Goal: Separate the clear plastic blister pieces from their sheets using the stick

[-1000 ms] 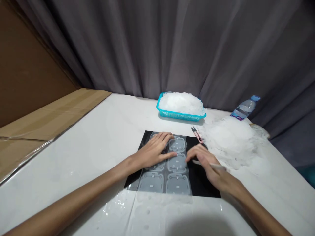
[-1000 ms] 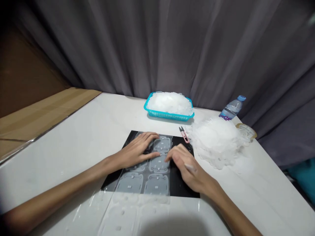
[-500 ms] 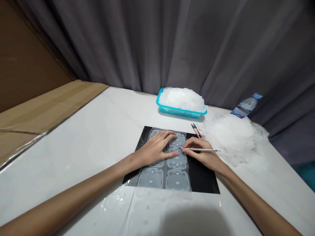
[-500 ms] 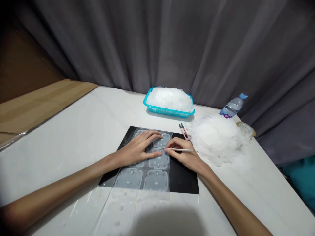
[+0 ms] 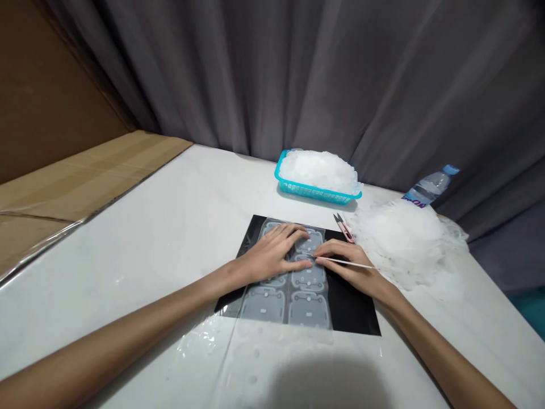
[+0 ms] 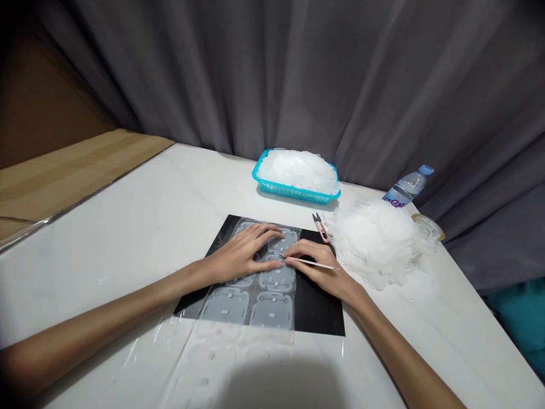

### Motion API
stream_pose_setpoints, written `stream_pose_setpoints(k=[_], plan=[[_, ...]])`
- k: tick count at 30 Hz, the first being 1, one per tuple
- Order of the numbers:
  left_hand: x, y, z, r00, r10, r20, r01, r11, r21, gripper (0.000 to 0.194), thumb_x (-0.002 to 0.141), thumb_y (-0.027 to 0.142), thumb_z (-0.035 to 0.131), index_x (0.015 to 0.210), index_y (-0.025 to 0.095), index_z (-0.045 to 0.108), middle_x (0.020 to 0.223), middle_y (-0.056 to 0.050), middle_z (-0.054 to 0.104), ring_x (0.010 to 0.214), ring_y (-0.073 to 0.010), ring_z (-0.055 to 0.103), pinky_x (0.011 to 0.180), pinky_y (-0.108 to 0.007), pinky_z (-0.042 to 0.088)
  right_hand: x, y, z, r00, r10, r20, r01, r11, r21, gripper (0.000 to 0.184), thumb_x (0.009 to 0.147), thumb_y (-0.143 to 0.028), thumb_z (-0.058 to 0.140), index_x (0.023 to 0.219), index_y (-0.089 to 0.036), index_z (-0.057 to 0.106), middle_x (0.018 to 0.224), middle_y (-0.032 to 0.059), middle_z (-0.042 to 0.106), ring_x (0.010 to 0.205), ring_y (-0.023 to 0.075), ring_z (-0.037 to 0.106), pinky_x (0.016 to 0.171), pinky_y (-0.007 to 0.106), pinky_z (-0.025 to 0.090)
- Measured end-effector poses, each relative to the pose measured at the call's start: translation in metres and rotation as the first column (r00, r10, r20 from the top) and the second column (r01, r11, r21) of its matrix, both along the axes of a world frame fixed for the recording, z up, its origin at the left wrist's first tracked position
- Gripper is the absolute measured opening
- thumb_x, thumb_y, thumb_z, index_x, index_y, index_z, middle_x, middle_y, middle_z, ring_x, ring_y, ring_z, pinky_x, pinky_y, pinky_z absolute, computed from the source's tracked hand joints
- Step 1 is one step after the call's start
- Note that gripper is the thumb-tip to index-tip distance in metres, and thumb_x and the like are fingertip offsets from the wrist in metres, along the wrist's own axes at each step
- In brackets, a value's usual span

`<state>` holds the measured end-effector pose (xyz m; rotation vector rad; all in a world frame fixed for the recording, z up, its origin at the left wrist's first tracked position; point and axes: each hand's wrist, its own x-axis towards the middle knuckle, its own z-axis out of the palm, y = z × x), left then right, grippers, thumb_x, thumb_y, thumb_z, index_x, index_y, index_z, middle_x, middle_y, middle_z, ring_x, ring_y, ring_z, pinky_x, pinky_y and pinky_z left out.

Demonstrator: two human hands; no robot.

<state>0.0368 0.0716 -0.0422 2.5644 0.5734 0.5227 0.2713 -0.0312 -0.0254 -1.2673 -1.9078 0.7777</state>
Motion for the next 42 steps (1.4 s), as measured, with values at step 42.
stream_pose_setpoints(k=[42], plan=[[0.002,0.001,-0.002,0.983,0.052,-0.173,-0.078,0.986,-0.144,0.112,0.094,0.072,0.056,0.168,0.014,-0.004,0.174,-0.026,0.01,0.16,-0.0441,0.014,0.125,-0.058,0.027,0.043,0.034,-0.008,0.839,-0.538,0.078,0.417,0.729,0.543,0.028,0.108,-0.031,0.045,0.115,-0.02,0.07,0.107,0.0114,0.068,0.103,0.0273,0.066,0.095,0.047,0.055]])
